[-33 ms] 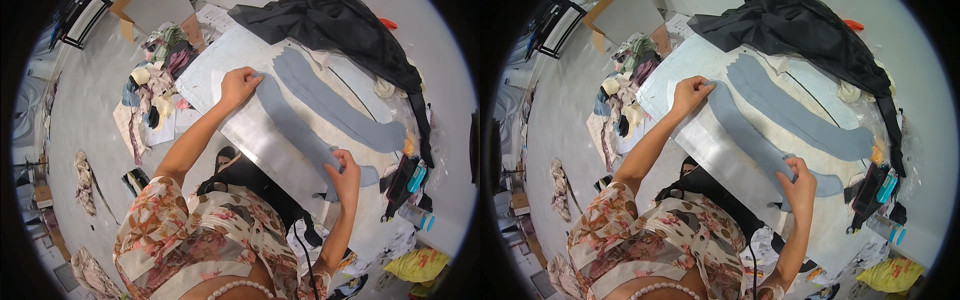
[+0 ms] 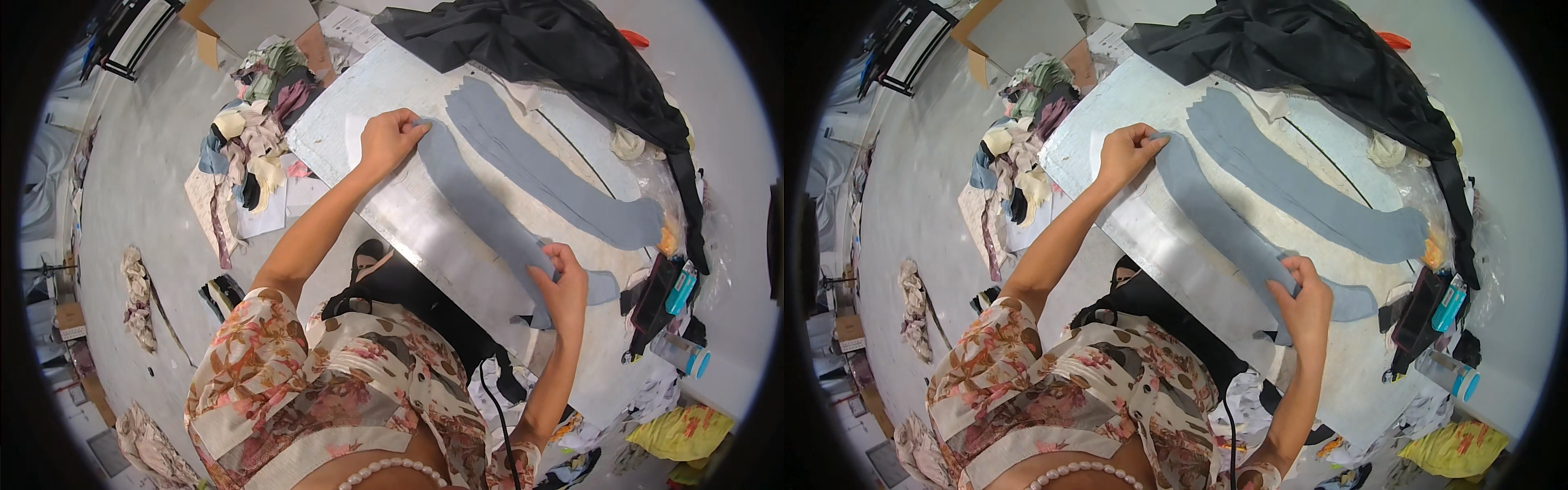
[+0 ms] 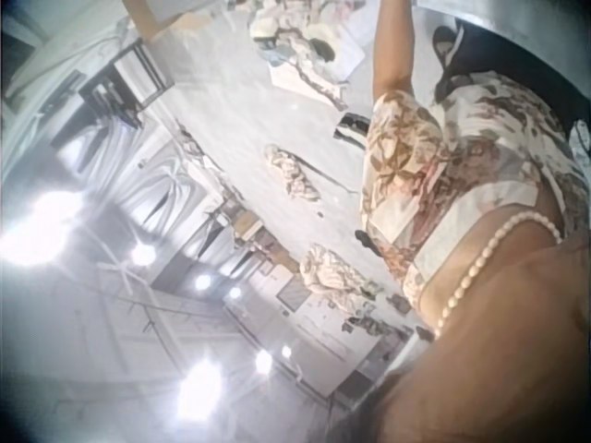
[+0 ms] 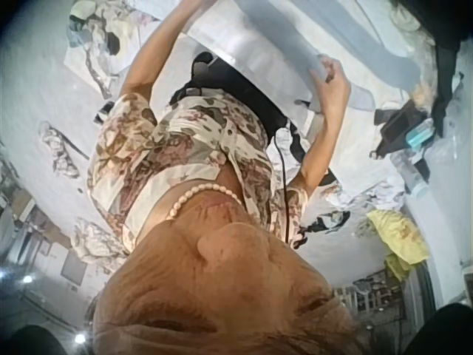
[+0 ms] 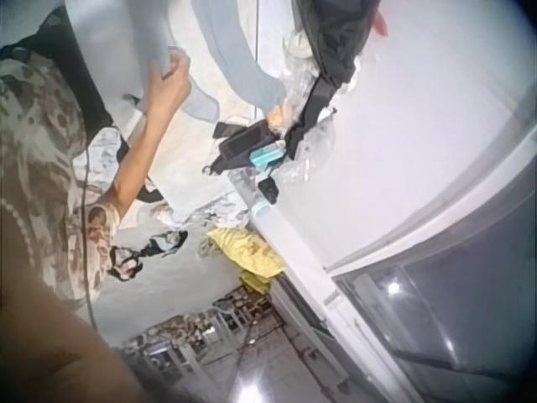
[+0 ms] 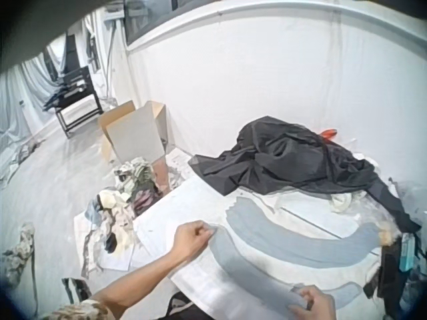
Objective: The person repeatedly folds a light blue fabric strip on a white work surface, smoothing and restacking it multiple times. The workspace contains scattered fabric scraps and sewing tools nearby.
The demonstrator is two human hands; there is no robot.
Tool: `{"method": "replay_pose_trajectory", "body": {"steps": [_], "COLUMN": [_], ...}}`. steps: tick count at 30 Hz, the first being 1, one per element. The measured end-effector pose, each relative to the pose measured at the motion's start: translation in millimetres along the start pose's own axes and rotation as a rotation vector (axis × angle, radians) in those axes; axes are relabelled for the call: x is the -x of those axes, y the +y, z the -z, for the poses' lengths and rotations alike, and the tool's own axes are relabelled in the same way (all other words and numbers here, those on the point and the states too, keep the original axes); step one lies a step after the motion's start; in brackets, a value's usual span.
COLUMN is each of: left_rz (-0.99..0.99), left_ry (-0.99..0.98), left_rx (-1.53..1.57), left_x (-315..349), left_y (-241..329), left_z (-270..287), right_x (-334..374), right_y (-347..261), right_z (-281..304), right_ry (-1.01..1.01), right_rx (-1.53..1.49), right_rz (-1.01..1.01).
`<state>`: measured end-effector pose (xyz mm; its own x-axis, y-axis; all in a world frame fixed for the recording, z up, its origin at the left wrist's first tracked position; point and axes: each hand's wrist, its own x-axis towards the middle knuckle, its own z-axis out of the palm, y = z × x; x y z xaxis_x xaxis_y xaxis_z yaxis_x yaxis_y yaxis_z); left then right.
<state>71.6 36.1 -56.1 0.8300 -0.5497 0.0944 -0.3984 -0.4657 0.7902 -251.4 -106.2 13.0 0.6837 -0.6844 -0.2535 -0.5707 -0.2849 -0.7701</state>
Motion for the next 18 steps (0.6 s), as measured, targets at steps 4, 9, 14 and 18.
{"method": "replay_pose_trajectory", "body": {"steps": [4, 9, 14, 18], "left_rz": [0.001, -0.341, -0.473, -0.531], "left_ry": [-0.009, 0.213, -0.143, -0.122], "left_rx": [-0.084, -0.335, -0.47, -0.593], "left_x": [-2, 9, 22, 21], "left_y": [4, 29, 30, 20], "left_z": [2, 1, -32, -41], "right_x": [-5, -10, -11, -10], "right_y": [10, 9, 12, 11], "right_z": [-8, -10, -9, -2], "right_ry": [-0.004, 0.014, 0.011, 0.018], "right_rx": [-0.01, 0.065, 0.082, 0.146], "right_rz": [0.086, 0.139, 0.13, 0.122]}}
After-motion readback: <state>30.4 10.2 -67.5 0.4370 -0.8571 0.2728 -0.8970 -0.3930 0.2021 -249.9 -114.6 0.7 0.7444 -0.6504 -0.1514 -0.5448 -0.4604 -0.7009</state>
